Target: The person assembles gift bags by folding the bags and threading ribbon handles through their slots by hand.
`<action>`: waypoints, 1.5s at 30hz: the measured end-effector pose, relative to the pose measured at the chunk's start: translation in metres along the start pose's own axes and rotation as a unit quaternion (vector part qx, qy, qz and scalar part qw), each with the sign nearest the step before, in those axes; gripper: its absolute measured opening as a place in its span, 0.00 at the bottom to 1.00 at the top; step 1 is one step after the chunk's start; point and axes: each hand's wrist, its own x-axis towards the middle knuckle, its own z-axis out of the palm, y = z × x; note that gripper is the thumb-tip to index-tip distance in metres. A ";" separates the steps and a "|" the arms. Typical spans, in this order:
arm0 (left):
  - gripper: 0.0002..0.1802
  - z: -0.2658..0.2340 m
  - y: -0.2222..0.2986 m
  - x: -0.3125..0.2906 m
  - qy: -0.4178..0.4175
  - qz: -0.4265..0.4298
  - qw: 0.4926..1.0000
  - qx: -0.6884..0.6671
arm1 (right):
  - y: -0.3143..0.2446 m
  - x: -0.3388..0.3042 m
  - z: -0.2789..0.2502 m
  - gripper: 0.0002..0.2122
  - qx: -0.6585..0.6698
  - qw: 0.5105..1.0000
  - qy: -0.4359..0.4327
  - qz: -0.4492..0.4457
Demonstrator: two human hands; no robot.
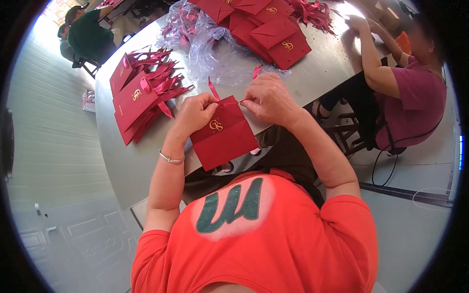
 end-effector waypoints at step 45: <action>0.10 0.004 0.003 -0.001 0.027 -0.018 0.998 0.049 | -0.033 0.072 -0.018 0.06 0.610 0.772 0.156 0.092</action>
